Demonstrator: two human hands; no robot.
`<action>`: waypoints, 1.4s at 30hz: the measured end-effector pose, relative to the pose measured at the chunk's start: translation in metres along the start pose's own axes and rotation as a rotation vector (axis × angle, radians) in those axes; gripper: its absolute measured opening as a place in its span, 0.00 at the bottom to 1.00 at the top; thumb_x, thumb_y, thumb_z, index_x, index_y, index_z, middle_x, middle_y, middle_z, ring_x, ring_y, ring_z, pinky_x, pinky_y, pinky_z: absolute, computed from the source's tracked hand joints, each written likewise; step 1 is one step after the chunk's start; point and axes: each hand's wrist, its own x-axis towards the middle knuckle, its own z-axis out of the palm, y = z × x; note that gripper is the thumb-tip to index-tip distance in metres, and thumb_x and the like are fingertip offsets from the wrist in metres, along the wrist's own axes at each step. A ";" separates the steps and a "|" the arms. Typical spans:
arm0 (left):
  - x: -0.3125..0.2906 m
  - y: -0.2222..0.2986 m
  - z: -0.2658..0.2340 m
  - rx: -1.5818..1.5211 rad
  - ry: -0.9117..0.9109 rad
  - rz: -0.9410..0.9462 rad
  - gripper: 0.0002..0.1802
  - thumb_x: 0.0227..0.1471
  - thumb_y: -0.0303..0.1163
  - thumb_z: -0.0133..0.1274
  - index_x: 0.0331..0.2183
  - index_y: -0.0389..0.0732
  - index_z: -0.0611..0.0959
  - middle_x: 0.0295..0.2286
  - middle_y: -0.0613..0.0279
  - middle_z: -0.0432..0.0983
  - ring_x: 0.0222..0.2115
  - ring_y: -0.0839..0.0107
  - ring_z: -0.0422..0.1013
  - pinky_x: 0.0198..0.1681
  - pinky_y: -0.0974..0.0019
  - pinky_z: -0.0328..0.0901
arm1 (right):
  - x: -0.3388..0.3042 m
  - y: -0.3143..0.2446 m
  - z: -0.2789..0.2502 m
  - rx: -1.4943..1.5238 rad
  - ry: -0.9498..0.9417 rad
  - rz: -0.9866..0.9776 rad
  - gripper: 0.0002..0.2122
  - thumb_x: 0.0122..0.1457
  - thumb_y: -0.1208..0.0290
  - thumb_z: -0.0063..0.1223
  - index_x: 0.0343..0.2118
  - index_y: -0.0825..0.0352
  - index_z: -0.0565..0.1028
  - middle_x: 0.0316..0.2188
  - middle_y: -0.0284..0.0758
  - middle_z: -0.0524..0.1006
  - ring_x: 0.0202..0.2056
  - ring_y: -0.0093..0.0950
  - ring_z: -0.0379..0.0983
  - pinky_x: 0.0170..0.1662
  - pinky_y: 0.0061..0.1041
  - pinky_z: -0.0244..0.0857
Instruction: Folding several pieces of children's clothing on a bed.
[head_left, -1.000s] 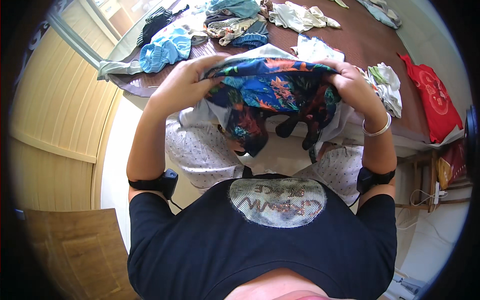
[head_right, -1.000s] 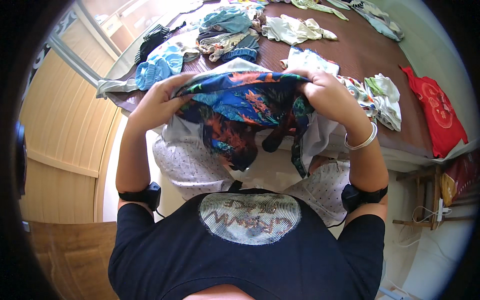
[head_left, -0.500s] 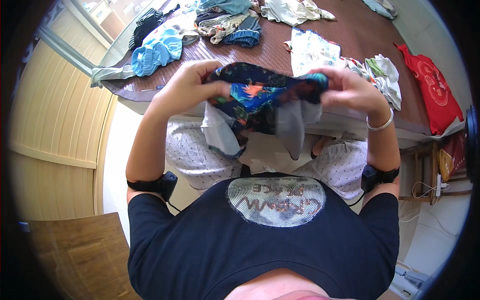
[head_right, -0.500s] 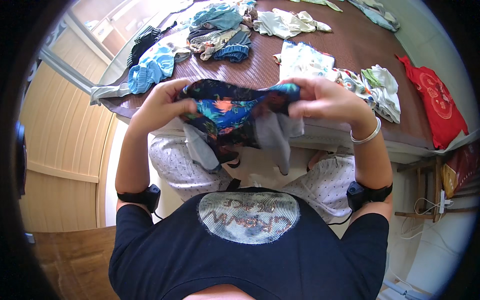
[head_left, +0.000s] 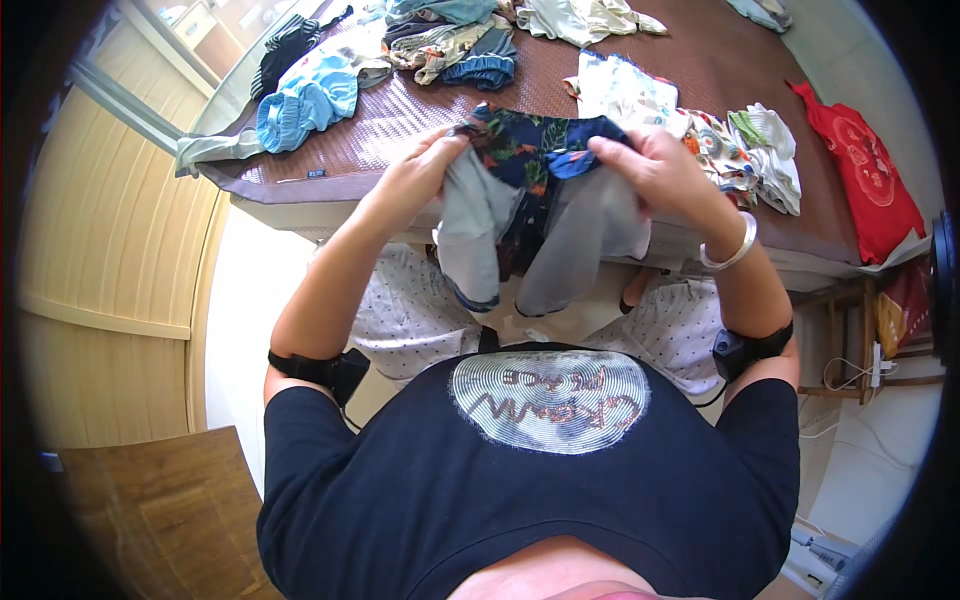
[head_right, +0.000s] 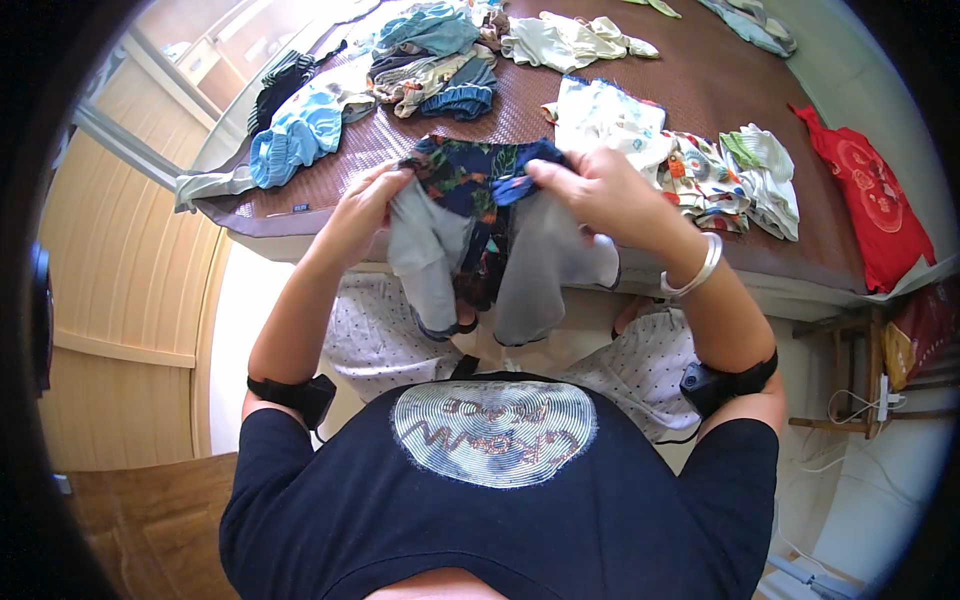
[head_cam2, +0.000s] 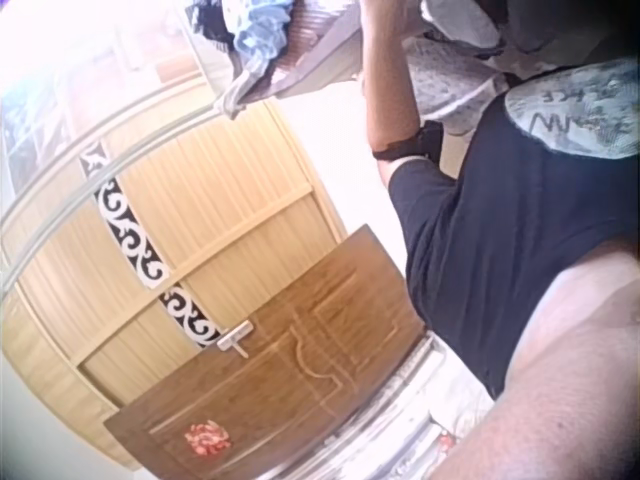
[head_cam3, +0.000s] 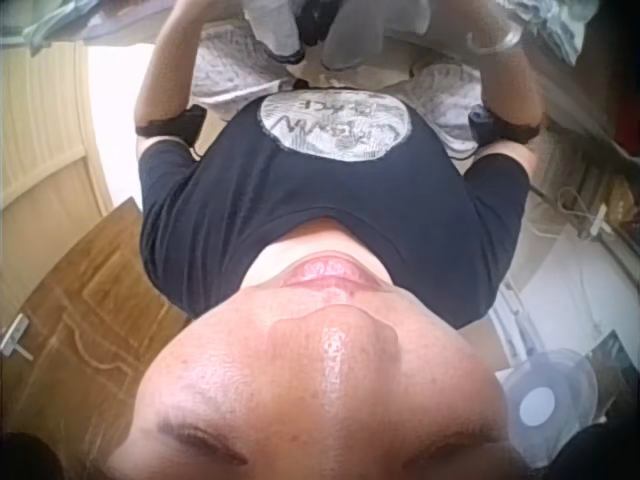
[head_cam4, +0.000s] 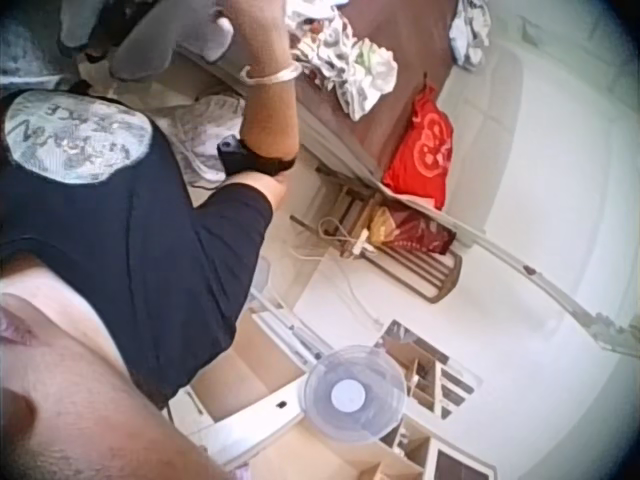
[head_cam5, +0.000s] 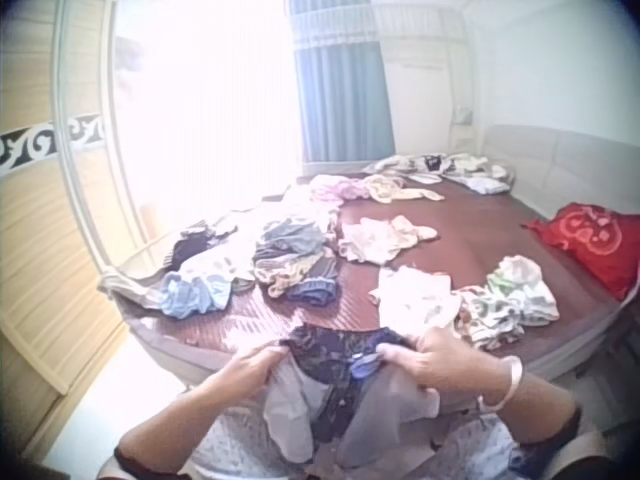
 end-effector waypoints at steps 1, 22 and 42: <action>0.002 0.000 0.007 -0.094 0.006 0.074 0.14 0.54 0.37 0.41 0.38 0.40 0.75 0.24 0.73 0.70 0.23 0.85 0.65 0.25 0.79 0.59 | -0.001 -0.004 0.008 0.269 -0.086 0.098 0.15 0.57 0.60 0.47 0.31 0.70 0.72 0.18 0.34 0.72 0.17 0.20 0.70 0.22 0.21 0.67; 0.004 -0.062 0.033 -0.541 -0.367 -0.053 0.27 0.46 0.36 0.57 0.46 0.34 0.70 0.43 0.57 0.70 0.44 0.70 0.65 0.49 0.64 0.59 | -0.005 -0.014 0.017 0.613 -0.297 -0.216 0.10 0.56 0.65 0.52 0.32 0.67 0.71 0.24 0.24 0.71 0.25 0.13 0.65 0.26 0.15 0.62; 0.013 -0.033 0.083 -0.415 -0.284 0.095 0.22 0.41 0.22 0.54 0.43 0.33 0.74 0.39 0.58 0.72 0.39 0.71 0.69 0.42 0.68 0.64 | -0.033 0.089 0.094 0.794 -0.156 0.057 0.30 0.48 0.69 0.58 0.54 0.69 0.59 0.48 0.36 0.67 0.48 0.25 0.63 0.52 0.26 0.58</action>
